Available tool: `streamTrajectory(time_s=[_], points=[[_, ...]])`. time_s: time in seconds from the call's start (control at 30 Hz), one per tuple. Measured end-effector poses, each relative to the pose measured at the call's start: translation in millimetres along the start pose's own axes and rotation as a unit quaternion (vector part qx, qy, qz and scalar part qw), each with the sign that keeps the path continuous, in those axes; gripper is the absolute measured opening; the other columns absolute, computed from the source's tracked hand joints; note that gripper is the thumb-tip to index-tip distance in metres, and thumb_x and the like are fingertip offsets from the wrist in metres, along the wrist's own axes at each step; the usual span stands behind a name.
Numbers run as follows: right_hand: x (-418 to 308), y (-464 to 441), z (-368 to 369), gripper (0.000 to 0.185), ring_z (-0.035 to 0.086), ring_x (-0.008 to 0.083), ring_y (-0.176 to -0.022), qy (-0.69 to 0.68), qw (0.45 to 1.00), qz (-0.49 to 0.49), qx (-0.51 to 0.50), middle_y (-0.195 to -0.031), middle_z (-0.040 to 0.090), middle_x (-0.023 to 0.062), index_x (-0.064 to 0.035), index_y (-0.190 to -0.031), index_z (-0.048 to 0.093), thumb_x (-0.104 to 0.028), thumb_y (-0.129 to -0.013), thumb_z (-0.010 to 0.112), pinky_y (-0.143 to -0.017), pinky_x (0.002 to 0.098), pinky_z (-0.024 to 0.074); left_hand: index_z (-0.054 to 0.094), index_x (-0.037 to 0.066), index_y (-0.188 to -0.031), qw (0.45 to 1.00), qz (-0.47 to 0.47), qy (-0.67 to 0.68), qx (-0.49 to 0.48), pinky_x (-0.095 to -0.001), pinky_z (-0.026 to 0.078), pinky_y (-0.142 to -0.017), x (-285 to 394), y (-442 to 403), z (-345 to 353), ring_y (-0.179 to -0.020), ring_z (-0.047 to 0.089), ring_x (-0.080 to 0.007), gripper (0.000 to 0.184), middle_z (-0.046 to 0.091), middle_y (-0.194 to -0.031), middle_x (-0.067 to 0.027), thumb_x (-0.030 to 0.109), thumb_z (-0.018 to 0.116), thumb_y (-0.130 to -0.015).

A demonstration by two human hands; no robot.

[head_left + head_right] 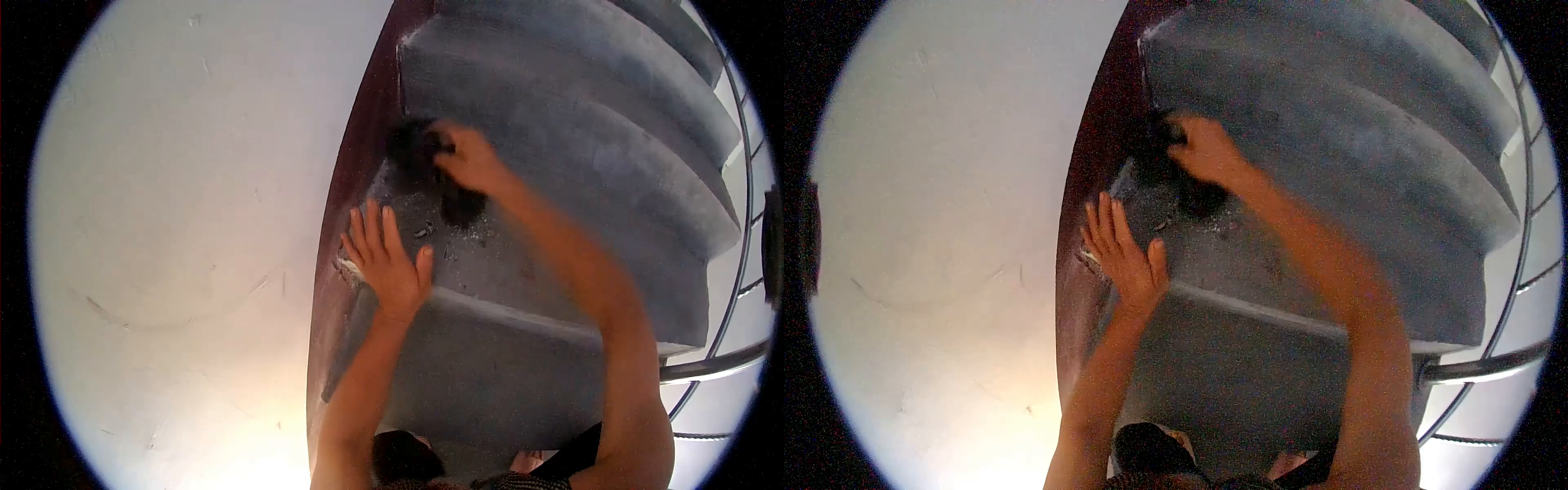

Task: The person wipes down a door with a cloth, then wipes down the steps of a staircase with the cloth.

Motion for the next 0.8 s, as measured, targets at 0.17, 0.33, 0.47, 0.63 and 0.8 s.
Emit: streamTrajectory(time_s=[0.17, 0.33, 0.47, 0.63, 0.8], points=[[48, -44, 8, 0.043, 0.053, 0.033, -0.099, 0.15, 0.985, 0.065, 0.052, -0.11, 0.053, 0.0173, -0.0061, -0.112, 0.053, -0.016, -0.071, 0.062, -0.085, 0.0408, 0.0435, 0.029, 0.002, -0.129, 1.0, 0.014, -0.019, 0.006, -0.0578, 0.011, -0.099, -3, -1, 4, -0.125, 0.021, -0.0409, 0.058, 0.027, -0.135, -0.0203, 0.044, 0.029, -0.089], [34, -33, 50, 0.043, 0.056, 0.0331, -0.091, 0.154, 0.984, 0.047, 0.071, -0.105, 0.057, 0.0156, -0.0062, -0.108, 0.055, -0.016, -0.067, 0.062, -0.078, 0.0404, 0.046, 0.028, 0.002, -0.13, 1.0, 0.011, -0.014, 0.01, -0.0571, 0.009, -0.1, -1, -2, 2, -0.127, 0.02, -0.0393, 0.06, 0.026, -0.136, -0.0194, 0.047, 0.024, -0.09], [-19, 1, 68, 0.046, 0.057, 0.033, -0.089, 0.025, 0.998, -0.034, -0.04, -0.097, 0.059, 0.017, -0.0048, -0.109, 0.054, -0.016, -0.065, 0.063, -0.075, 0.0396, 0.046, 0.025, 0.001, -0.131, 1.0, -0.009, 0.02, -0.003, -0.0556, 0.009, -0.101, 0, -3, -2, -0.128, 0.018, -0.038, 0.063, 0.024, -0.137, -0.0197, 0.049, 0.022, -0.09], [-73, 43, 68, 0.044, 0.058, 0.0307, -0.085, -0.085, 0.985, -0.066, -0.132, -0.091, 0.06, 0.0182, -0.0022, -0.108, 0.053, -0.012, -0.066, 0.061, -0.071, 0.0367, 0.0458, 0.018, -0.001, -0.134, 0.998, -0.037, 0.037, 0.028, -0.0494, 0.013, -0.103, -1, 14, -41, -0.129, 0.014, -0.0369, 0.064, 0.017, -0.139, -0.021, 0.046, 0.024, -0.09], [-17, 53, -14, 0.042, 0.058, 0.0291, -0.089, -0.177, 0.973, 0.138, -0.046, -0.1, 0.059, 0.0184, -0.0022, -0.115, 0.049, -0.014, -0.076, 0.057, -0.08, 0.0389, 0.0446, 0.014, -0.002, -0.134, 0.963, -0.206, 0.173, -0.005, -0.0459, 0.013, -0.104, -23, 52, -61, -0.128, 0.014, -0.0372, 0.056, 0.013, -0.139, -0.022, 0.03, 0.03, -0.091]])
Point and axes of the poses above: each hand's wrist, its own y-axis away from the middle knuckle, its own z-axis out of the palm, x = y × z, the point moved 10 cm from there along -y, towards the middle knuckle
